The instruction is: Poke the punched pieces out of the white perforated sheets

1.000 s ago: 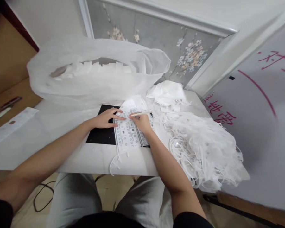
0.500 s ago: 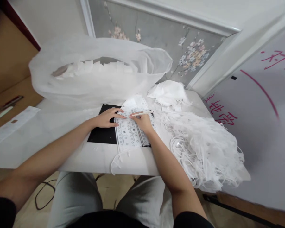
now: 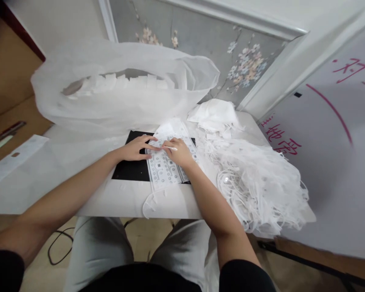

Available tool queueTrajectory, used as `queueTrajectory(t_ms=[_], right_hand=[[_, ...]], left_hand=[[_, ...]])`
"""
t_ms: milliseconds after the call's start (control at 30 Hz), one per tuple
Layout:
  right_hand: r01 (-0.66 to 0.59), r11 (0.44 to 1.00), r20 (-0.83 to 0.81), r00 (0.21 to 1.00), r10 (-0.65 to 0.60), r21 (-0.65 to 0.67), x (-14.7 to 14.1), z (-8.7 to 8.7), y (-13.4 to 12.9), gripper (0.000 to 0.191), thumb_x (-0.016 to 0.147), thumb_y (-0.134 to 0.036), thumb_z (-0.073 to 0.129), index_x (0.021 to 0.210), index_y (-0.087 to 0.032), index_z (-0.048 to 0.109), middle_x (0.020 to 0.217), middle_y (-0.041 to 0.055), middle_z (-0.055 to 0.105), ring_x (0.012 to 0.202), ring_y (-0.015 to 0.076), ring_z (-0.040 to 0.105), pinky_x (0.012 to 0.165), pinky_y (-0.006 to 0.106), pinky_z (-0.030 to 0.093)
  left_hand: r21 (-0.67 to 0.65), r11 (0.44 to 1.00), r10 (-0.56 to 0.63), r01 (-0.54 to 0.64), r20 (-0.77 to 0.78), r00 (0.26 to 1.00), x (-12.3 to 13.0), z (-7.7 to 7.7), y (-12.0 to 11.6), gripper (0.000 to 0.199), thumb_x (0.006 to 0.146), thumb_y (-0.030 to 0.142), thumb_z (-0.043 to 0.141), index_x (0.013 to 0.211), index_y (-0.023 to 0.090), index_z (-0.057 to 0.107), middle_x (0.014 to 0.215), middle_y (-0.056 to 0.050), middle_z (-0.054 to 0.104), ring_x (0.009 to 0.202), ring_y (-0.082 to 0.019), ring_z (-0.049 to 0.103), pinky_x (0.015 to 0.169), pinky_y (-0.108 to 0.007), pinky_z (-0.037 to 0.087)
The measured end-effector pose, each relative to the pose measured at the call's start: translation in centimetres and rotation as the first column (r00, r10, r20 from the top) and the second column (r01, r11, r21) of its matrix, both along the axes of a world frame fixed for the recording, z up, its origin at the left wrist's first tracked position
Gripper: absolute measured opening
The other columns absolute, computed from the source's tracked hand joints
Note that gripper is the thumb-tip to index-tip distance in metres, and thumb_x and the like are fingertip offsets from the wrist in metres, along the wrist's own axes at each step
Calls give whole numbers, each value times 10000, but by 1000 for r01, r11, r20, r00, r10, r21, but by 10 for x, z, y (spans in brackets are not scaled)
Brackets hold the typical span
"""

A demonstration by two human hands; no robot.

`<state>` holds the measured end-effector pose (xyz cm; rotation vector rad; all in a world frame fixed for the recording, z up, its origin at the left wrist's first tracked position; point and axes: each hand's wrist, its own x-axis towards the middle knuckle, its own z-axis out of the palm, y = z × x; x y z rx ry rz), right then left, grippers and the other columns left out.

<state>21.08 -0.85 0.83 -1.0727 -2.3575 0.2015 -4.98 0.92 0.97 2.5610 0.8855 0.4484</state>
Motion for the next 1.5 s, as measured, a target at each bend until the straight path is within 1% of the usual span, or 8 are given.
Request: queueTrajectory(t_ms=[167,433,700,800,967,1133,1367,1500], right_hand=[[38,990,95,994,-51,132,-2,-4,1,360,1047,-392,410,998,-215,720,764,63,670,837,216,574,834,349,399],[107,987,87,989,-118,116,-4,-8,0,388,1051,-383,385,989,-205,724,742,60,663,745,201,559,815,330,400],[251,964,-340,902,-267,-92,11,2,2,318,1000,-389,473,963,-196,722,971,62,741,870,206,656,811,321,489],[144,952,-487,833,-264,-270,18,11,-4,295,939,-439,582,944,-189,739,989,59,756,907,213,687,806,321,525],[-117,884,-466,876,-123,-453,12,17,-33,269,859,-453,703,917,-202,779,921,52,777,887,225,710,833,352,543],[-6,904,-462,861,-213,-428,3,8,-41,252,847,-442,717,886,-203,786,862,53,773,805,213,699,792,347,539],[191,908,-476,800,-365,-374,3,-1,-5,353,850,-468,683,1027,-180,785,1053,77,775,842,207,692,789,321,537],[197,895,-383,851,-359,-399,0,-3,2,333,869,-459,651,907,-163,799,811,47,769,698,188,660,647,292,492]], left_hand=[[43,999,-9,10,-38,999,3,2,-2,436,884,320,672,1315,387,651,1527,-47,444,1378,-313,441,1159,-510,310],[99,995,7,5,-121,993,12,8,-12,486,866,265,628,1344,354,636,1516,-45,483,1401,-317,421,1186,-523,277],[79,997,20,-9,-134,991,10,10,-13,479,892,277,595,1357,389,617,1538,-8,467,1403,-295,425,1195,-508,276],[55,999,10,-2,-139,990,8,10,-13,480,910,300,585,1380,398,592,1561,1,438,1426,-287,404,1216,-510,246],[-12,999,42,-44,-119,992,5,7,-14,532,916,355,590,1444,359,529,1668,10,222,1525,-305,237,1253,-508,178],[-8,1000,20,-21,-100,995,7,3,-11,545,889,337,607,1431,310,552,1671,-4,196,1548,-306,155,1266,-502,154],[111,993,-37,38,-17,999,19,-1,-9,463,816,246,636,1278,223,667,1606,-43,372,1530,-290,232,1281,-480,152],[132,990,-49,51,-14,999,22,-1,-9,446,818,228,619,1261,217,673,1558,-60,450,1507,-279,298,1283,-479,161]])
